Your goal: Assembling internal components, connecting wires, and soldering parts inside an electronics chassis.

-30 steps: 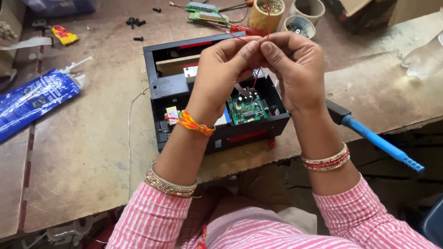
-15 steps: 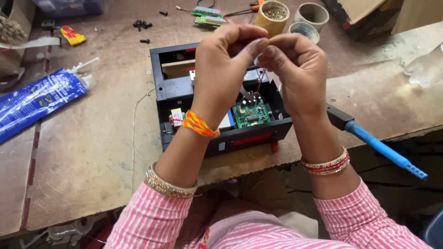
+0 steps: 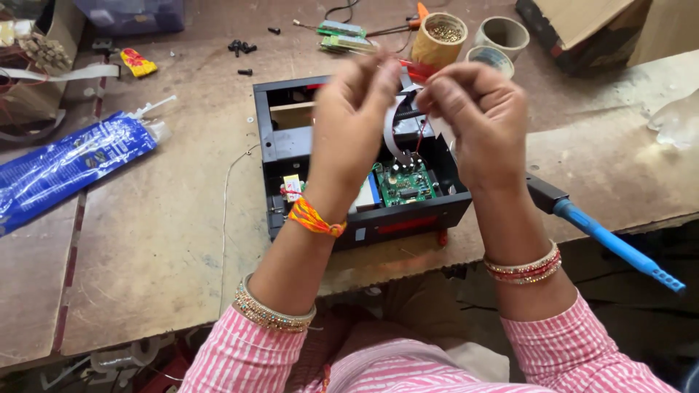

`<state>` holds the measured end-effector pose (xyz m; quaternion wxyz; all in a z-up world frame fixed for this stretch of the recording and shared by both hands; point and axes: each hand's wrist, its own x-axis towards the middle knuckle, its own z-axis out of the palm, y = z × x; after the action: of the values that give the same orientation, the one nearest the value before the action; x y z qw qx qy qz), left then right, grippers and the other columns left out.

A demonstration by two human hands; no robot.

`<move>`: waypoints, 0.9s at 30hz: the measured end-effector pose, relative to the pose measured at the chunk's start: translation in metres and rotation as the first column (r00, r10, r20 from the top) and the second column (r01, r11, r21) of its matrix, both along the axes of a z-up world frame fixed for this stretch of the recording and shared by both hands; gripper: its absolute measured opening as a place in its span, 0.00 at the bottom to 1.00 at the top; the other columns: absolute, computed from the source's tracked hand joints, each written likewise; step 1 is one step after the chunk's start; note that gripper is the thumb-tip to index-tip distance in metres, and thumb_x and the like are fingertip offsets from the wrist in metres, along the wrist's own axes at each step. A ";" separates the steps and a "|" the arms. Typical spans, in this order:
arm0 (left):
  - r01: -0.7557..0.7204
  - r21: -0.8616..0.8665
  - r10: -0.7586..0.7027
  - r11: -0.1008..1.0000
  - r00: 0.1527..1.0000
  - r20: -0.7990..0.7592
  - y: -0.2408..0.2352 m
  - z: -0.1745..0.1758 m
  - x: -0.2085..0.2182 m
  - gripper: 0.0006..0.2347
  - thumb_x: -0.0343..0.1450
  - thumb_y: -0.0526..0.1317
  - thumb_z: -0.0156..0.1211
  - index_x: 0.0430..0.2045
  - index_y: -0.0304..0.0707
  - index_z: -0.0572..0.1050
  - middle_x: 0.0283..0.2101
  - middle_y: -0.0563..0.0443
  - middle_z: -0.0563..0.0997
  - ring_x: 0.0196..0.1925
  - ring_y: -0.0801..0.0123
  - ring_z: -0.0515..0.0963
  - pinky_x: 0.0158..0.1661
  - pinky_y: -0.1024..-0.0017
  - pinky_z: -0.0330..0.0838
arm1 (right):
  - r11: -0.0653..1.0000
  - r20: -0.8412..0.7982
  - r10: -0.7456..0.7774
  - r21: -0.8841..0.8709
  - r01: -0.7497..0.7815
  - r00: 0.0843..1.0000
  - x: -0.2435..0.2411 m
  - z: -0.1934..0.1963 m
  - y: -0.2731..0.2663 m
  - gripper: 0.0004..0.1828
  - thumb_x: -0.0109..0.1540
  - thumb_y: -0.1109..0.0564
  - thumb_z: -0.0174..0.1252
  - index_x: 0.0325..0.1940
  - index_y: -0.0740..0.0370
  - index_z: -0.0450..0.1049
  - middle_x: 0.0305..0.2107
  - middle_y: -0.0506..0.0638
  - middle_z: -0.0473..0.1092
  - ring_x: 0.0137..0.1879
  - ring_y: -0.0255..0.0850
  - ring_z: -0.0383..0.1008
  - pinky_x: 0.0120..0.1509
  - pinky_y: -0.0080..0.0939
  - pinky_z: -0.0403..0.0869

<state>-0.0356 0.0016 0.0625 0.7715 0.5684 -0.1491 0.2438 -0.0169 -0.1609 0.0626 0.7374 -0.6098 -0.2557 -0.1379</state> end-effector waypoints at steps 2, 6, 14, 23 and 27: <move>0.016 0.031 -0.013 0.999 0.997 -0.073 -0.005 -0.019 0.007 0.11 0.77 0.35 0.60 0.51 0.30 0.77 0.43 0.46 0.84 0.41 0.75 0.81 0.44 0.77 0.78 | 1.000 -0.026 0.029 -0.004 -0.029 0.999 -0.002 0.000 0.001 0.07 0.71 0.62 0.60 0.48 0.71 0.76 0.38 0.54 0.78 0.43 0.36 0.79 0.49 0.32 0.77; 0.188 -0.101 -0.189 0.977 0.982 -0.006 -0.008 -0.024 0.008 0.09 0.77 0.34 0.63 0.47 0.26 0.81 0.48 0.44 0.85 0.46 0.74 0.84 0.50 0.75 0.80 | 0.987 -0.134 0.145 0.087 -0.135 0.980 -0.002 0.005 0.004 0.04 0.68 0.65 0.60 0.47 0.68 0.76 0.37 0.52 0.77 0.41 0.35 0.78 0.49 0.33 0.77; 0.175 0.042 -0.173 0.984 0.983 -0.054 -0.005 0.016 -0.001 0.09 0.73 0.32 0.65 0.45 0.24 0.82 0.46 0.46 0.85 0.39 0.76 0.80 0.40 0.76 0.77 | 0.987 -0.097 0.157 -0.023 -0.160 0.983 -0.003 0.000 0.002 0.08 0.70 0.66 0.60 0.53 0.72 0.76 0.41 0.52 0.77 0.45 0.33 0.77 0.53 0.32 0.78; -0.047 0.223 0.032 0.974 0.997 0.071 0.000 0.031 -0.014 0.10 0.75 0.30 0.64 0.50 0.30 0.80 0.43 0.50 0.87 0.45 0.79 0.85 0.48 0.79 0.82 | 1.000 0.089 0.025 0.003 -0.025 0.996 -0.003 0.006 0.002 0.09 0.71 0.63 0.65 0.53 0.69 0.74 0.36 0.53 0.77 0.41 0.33 0.79 0.48 0.29 0.76; -0.057 0.135 0.031 0.989 0.982 0.188 0.002 0.041 -0.020 0.12 0.76 0.29 0.64 0.55 0.32 0.74 0.44 0.51 0.84 0.45 0.79 0.84 0.48 0.80 0.81 | 0.994 0.141 -0.002 -0.112 0.018 0.990 -0.009 0.009 0.002 0.09 0.71 0.62 0.63 0.53 0.70 0.75 0.41 0.52 0.78 0.45 0.34 0.80 0.53 0.32 0.80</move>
<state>-0.0560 0.0037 0.1038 0.7068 0.5992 -0.2244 0.3017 -0.0259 -0.1585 0.0716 0.6810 -0.6407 -0.3115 -0.1694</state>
